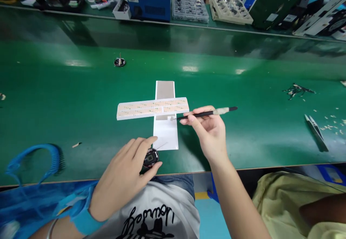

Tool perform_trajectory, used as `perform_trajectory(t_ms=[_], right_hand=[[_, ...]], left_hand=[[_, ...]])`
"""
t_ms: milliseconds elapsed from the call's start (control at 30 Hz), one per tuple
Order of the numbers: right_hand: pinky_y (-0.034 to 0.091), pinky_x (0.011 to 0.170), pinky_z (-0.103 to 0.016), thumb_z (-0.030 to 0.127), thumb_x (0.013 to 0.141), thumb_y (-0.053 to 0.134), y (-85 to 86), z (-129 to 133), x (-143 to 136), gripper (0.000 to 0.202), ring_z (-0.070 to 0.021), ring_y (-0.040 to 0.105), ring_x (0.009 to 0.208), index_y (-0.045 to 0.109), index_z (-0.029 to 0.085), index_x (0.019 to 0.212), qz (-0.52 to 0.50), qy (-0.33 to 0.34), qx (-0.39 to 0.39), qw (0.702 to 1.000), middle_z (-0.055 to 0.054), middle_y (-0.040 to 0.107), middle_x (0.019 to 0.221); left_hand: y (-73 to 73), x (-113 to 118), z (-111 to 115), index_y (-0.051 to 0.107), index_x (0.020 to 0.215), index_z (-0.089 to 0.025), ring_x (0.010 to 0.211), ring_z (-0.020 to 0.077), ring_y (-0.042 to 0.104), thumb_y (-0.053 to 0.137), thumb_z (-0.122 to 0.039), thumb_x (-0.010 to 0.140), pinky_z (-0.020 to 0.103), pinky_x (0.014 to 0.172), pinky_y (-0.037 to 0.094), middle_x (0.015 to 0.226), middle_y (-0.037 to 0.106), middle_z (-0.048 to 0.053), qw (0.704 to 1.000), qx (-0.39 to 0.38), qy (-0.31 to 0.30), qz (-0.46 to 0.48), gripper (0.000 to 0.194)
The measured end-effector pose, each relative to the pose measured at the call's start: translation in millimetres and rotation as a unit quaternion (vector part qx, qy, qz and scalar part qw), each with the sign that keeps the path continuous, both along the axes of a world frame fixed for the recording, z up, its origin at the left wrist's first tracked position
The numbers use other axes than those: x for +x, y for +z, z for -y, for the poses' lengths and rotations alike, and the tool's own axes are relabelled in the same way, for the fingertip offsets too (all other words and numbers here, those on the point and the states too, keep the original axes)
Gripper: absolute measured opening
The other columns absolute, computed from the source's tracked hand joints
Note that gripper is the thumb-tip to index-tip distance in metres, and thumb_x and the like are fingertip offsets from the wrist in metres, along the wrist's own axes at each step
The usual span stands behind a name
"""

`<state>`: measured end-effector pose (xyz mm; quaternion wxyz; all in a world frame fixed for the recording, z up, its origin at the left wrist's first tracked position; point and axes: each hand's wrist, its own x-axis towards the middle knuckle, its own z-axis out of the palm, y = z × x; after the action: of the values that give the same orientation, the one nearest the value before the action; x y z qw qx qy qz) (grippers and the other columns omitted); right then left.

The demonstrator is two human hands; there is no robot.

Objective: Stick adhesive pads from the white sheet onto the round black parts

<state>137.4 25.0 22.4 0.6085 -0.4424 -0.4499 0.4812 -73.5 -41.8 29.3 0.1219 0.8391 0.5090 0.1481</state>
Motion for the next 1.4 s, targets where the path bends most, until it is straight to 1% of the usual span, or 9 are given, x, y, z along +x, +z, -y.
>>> perform_trajectory(t_ms=[100,167,367,533,633,800,900,1200,1400], right_hand=[[0.063,0.071,-0.026,0.023,0.081,0.075,-4.2,17.6,-3.0,0.014,-0.0133,0.075,0.068,0.063,0.02,0.088,0.027,-0.023,-0.022,0.999,-0.001,0.076,0.084],[0.064,0.069,-0.027,0.024,0.081,0.075,-8.5,25.2,-3.7,0.014,-0.0143,0.075,0.066,0.063,0.019,0.087,0.049,-0.055,-0.047,0.996,-0.003,0.076,0.083],[0.064,0.068,-0.026,0.021,0.08,0.075,-12.1,41.4,-6.0,0.013,-0.0156,0.075,0.067,0.063,0.018,0.085,0.074,-0.075,-0.054,0.993,-0.004,0.077,0.082],[0.064,0.076,-0.027,0.004,0.08,0.07,-13.4,67.6,-17.3,0.019,-0.0164,0.076,0.081,0.064,0.02,0.088,0.133,-0.082,0.061,0.986,-0.001,0.076,0.086],[0.063,0.081,-0.031,-0.003,0.078,0.067,-16.4,82.7,-27.4,0.027,-0.0183,0.075,0.088,0.063,0.02,0.091,0.16,-0.083,0.126,0.976,-0.002,0.075,0.088],[0.066,0.075,-0.031,0.003,0.085,0.062,-15.4,98.0,-52.2,0.024,-0.0192,0.076,0.084,0.057,0.022,0.097,0.106,-0.124,0.018,0.986,-0.001,0.071,0.09],[0.067,0.074,-0.03,0.006,0.087,0.061,-15.6,101.8,-66.1,0.021,-0.0191,0.076,0.082,0.055,0.023,0.097,0.091,-0.144,-0.009,0.985,-0.002,0.07,0.09],[0.068,0.07,-0.031,0.002,0.088,0.055,-28.0,104.9,-81.1,0.027,-0.017,0.073,0.088,0.05,0.025,0.101,0.115,-0.148,0.047,0.981,-0.002,0.063,0.089],[0.068,0.069,-0.033,0.002,0.088,0.055,-29.4,104.9,-82.9,0.026,-0.0176,0.073,0.086,0.049,0.024,0.101,0.13,-0.156,0.048,0.978,-0.002,0.064,0.089]], left_hand=[[-3.3,-4.8,1.8,0.034,0.141,-0.019,0.116,0.0243,0.05,0.049,-0.007,0.087,0.039,0.094,0.049,0.13,0.05,0.011,0.994,-0.043,-0.036,0.093,0.058],[-3.9,-8.4,1.3,0.036,0.14,-0.021,0.125,0.0232,0.045,0.047,-0.003,0.086,0.038,0.1,0.046,0.139,0.043,0.01,0.99,-0.06,-0.043,0.123,0.058],[-10.9,-8.5,3.0,0.059,0.112,-0.024,0.112,0.0271,0.049,0.055,-0.016,0.091,0.048,0.091,0.049,0.126,0.05,0.009,0.992,-0.017,-0.018,0.125,0.023],[-15.5,-4.6,4.7,0.066,0.103,-0.025,0.104,0.0267,0.053,0.054,-0.016,0.093,0.049,0.082,0.052,0.12,0.053,0.009,0.993,-0.001,-0.018,0.12,0.018],[-16.8,-5.6,7.8,0.068,0.096,-0.024,0.108,0.0268,0.056,0.054,-0.014,0.093,0.047,0.083,0.054,0.123,0.054,0.009,0.99,0.004,-0.006,0.139,0.017],[-21.1,-10.3,12.6,0.069,0.1,-0.024,0.111,0.0216,0.062,0.059,-0.013,0.09,0.038,0.092,0.057,0.126,0.06,0.007,0.978,0.025,0.022,0.207,0.018],[-23.5,-10.6,12.5,0.068,0.102,-0.023,0.107,0.0193,0.065,0.061,-0.012,0.089,0.035,0.092,0.058,0.122,0.064,0.006,0.974,0.044,0.037,0.221,0.018],[-19.0,-6.6,10.3,0.066,0.088,-0.018,0.095,0.0211,0.062,0.064,-0.007,0.085,0.039,0.082,0.057,0.107,0.071,0.006,0.977,0.073,0.046,0.196,0.011],[-20.6,-5.2,10.1,0.063,0.086,-0.017,0.092,0.0179,0.064,0.061,-0.006,0.085,0.034,0.081,0.055,0.105,0.072,0.006,0.97,0.052,0.063,0.228,0.012]])
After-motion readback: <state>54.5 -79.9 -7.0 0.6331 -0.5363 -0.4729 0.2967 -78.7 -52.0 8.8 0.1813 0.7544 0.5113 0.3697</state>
